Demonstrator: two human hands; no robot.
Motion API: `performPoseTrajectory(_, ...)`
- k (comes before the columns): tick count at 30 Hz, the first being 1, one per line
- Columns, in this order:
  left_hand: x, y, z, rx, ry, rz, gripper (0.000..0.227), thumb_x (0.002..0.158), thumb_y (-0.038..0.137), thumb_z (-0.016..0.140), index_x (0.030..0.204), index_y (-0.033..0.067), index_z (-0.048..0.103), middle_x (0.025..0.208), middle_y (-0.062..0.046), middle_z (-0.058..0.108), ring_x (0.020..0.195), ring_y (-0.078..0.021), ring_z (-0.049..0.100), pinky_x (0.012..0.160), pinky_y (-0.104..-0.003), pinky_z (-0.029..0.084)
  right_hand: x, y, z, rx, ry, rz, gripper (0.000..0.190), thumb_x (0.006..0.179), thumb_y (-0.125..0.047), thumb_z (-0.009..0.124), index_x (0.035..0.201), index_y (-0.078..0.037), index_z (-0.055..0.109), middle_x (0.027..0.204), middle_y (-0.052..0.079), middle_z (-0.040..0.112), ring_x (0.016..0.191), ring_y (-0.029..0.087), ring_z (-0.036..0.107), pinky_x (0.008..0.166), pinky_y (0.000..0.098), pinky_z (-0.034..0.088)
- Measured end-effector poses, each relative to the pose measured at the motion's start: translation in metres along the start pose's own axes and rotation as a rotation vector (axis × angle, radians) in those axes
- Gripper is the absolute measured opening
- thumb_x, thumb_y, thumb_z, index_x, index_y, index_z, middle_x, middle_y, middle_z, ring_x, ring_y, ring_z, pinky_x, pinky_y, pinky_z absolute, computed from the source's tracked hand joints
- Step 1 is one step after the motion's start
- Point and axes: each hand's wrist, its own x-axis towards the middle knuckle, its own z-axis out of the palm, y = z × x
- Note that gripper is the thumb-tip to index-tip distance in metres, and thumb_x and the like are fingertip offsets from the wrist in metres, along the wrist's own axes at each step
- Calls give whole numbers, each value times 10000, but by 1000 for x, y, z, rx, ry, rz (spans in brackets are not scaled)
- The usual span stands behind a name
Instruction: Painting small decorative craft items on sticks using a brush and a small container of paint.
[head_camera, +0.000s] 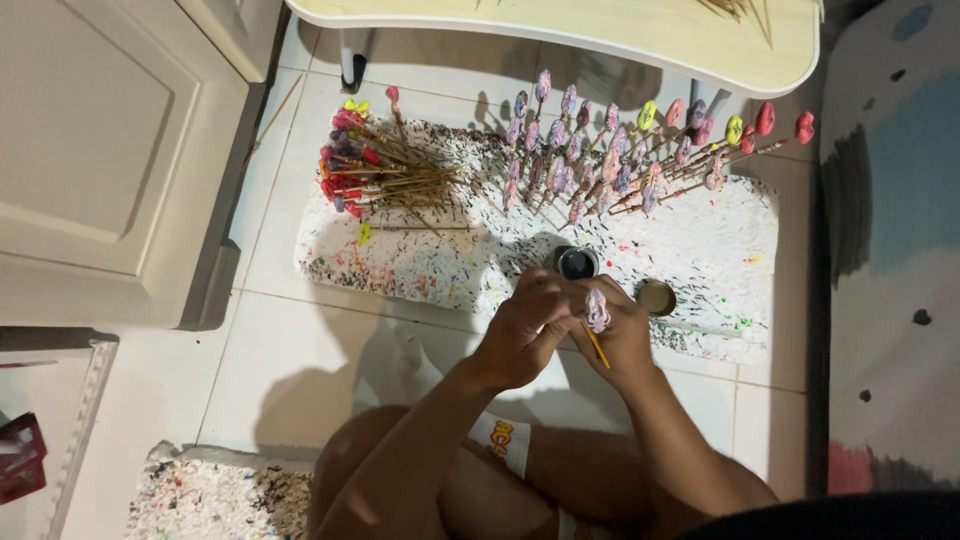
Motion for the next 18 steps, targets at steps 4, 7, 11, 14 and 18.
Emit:
performPoseTrajectory(4,-5,-12,-4,164,31,68,139,1042,108,612,1101,46,721,1003,-104,680,944,-293,640,891,-393,554,1,-1,2,-44,47,-36,190,933,-122,742,766,-49,690,828,121,702,677,341,642,618,376,544)
performPoseTrajectory(7,-2,-11,-8,342,77,191,108,997,113,684,1021,10,707,1000,-111,653,900,-274,668,830,-381,584,4,-3,2,-92,63,-57,154,962,-132,711,832,-51,703,834,118,709,712,362,667,637,406,554)
performPoseTrajectory(11,-5,-16,-13,475,93,313,68,971,43,691,995,10,746,957,-117,671,849,-254,713,779,-334,610,6,-6,6,-84,74,-36,143,979,-146,682,882,-52,729,868,99,731,706,333,672,635,374,559)
performPoseTrajectory(14,-7,-28,-21,503,95,317,95,962,32,688,1027,18,755,912,-125,692,825,-248,727,750,-326,623,-5,14,8,-77,77,19,119,966,-134,692,947,-37,760,862,119,737,690,345,672,605,383,567)
performPoseTrajectory(18,-21,-76,-34,649,159,244,105,975,68,688,1031,43,773,903,-93,733,828,-228,751,707,-320,639,-15,39,-1,-138,91,138,119,887,-89,810,1003,-63,807,815,81,752,684,278,698,589,306,584)
